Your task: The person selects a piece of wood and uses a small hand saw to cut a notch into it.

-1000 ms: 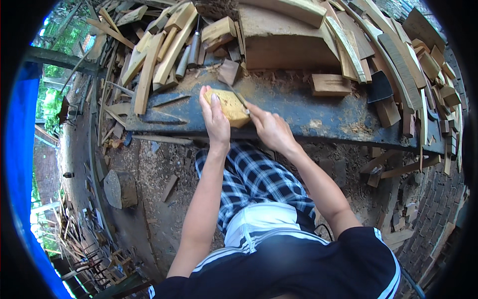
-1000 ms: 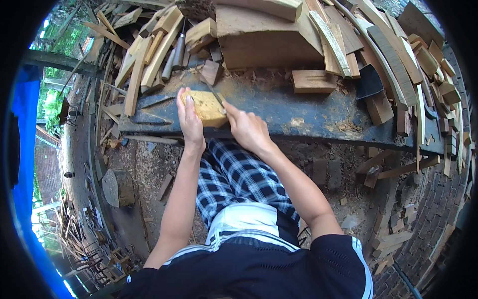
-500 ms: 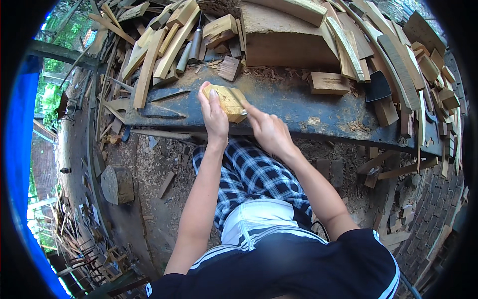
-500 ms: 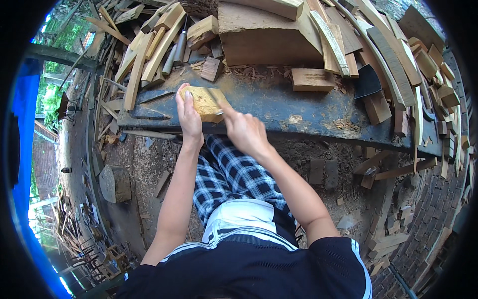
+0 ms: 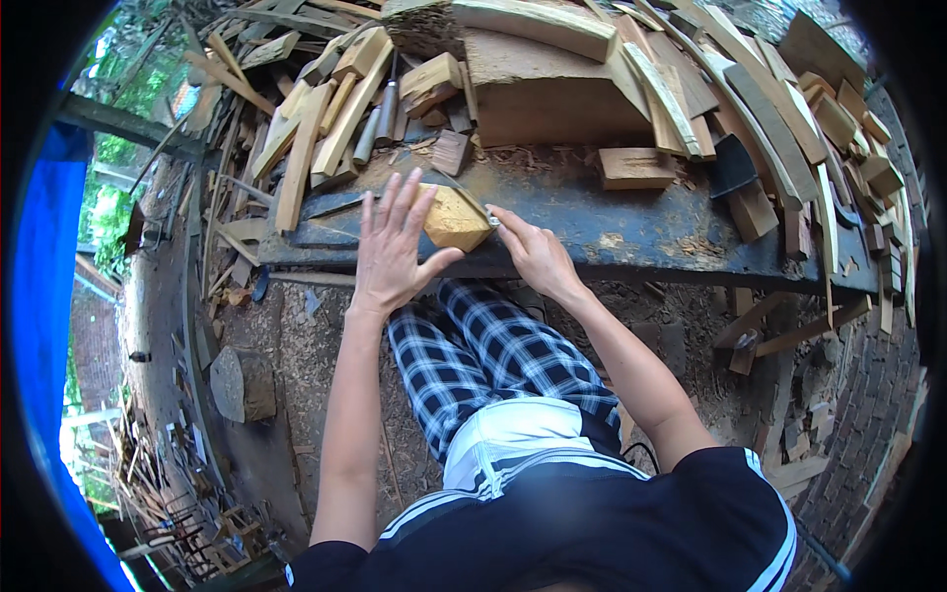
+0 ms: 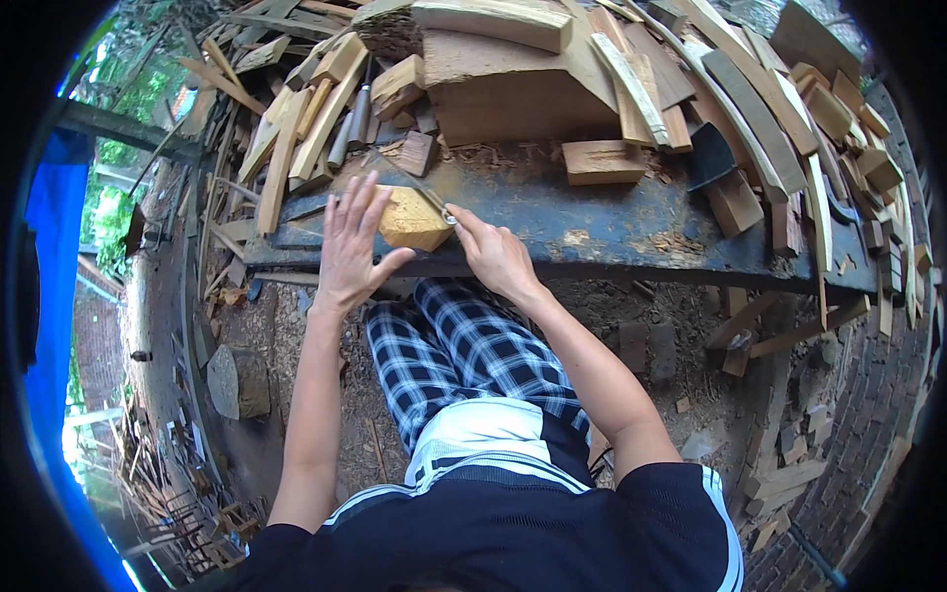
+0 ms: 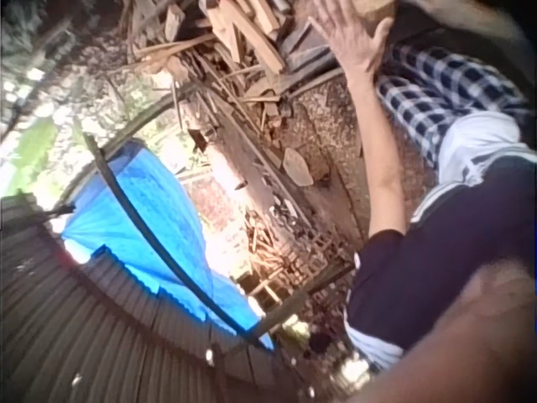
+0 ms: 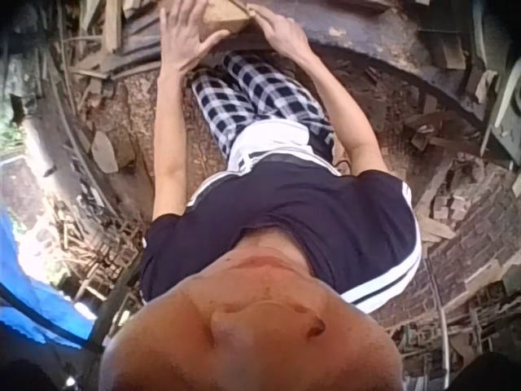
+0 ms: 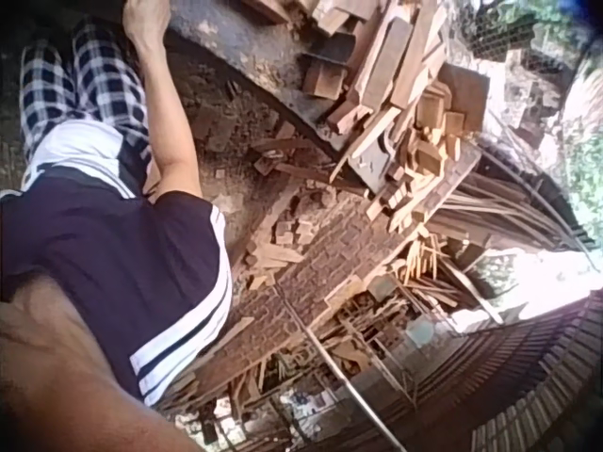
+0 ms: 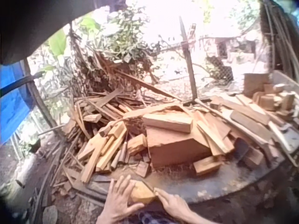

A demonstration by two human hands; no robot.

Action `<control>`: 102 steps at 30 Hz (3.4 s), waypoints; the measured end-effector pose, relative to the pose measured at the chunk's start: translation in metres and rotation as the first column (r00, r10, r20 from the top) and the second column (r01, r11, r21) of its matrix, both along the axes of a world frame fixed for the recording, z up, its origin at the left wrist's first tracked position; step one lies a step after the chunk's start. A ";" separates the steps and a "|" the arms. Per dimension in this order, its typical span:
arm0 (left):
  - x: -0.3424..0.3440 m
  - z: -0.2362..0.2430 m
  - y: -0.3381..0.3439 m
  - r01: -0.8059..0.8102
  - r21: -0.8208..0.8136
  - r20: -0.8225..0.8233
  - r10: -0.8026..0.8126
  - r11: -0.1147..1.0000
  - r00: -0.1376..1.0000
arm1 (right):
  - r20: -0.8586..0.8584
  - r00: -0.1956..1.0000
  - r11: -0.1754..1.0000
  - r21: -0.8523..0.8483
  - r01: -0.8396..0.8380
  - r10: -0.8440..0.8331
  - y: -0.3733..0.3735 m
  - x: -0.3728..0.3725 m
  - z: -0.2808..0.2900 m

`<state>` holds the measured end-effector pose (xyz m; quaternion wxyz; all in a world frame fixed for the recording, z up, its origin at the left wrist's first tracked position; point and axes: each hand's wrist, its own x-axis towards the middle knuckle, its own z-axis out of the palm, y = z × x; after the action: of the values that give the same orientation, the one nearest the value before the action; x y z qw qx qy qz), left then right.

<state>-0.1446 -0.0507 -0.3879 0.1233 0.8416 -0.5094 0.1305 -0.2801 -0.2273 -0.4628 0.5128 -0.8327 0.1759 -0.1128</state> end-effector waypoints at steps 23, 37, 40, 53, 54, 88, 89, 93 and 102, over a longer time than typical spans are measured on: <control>-0.035 0.018 -0.013 -0.362 0.128 -0.485 0.377 0.923 0.789 | -0.068 0.995 0.991 0.114 -0.071 0.080 0.044 0.000 0.031; -0.013 -0.034 0.018 -0.521 -0.329 -0.782 0.083 0.788 0.618 | 0.127 0.968 0.890 -0.435 -0.140 0.215 0.059 0.006 0.077; -0.014 -0.041 0.018 -0.487 -0.415 -0.758 0.003 0.769 0.652 | 0.016 0.951 0.847 -0.459 -0.267 0.309 0.062 -0.015 0.094; -0.027 -0.027 0.006 -0.488 -0.347 -0.670 0.152 0.801 0.727 | 0.069 0.980 0.881 -0.453 -0.135 0.186 0.034 0.009 0.073; -0.030 -0.026 0.004 -0.426 -0.375 -0.553 0.170 0.823 0.815 | 0.092 0.985 0.893 -0.441 -0.093 0.148 0.028 0.016 0.072; -0.029 -0.026 -0.003 -0.446 -0.367 -0.551 0.196 0.816 0.811 | -0.124 0.990 0.958 -0.269 -0.099 0.068 0.026 0.022 0.071; -0.029 -0.026 -0.005 -0.447 -0.358 -0.547 0.204 0.819 0.812 | -0.134 0.990 0.962 -0.259 -0.081 0.047 0.022 0.031 0.069; -0.032 -0.031 -0.001 -0.466 -0.380 -0.585 0.182 0.799 0.790 | -0.035 0.995 0.951 -0.293 -0.103 0.097 0.037 0.014 0.063; -0.032 -0.033 -0.002 -0.465 -0.389 -0.545 0.208 0.795 0.812 | -0.092 0.996 0.952 -0.303 -0.049 0.022 0.028 0.035 0.061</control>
<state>-0.1770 -0.0528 -0.4209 0.4340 0.8636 -0.2470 0.0693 -0.2455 -0.1995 -0.4020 0.3717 -0.9091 0.1637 -0.0930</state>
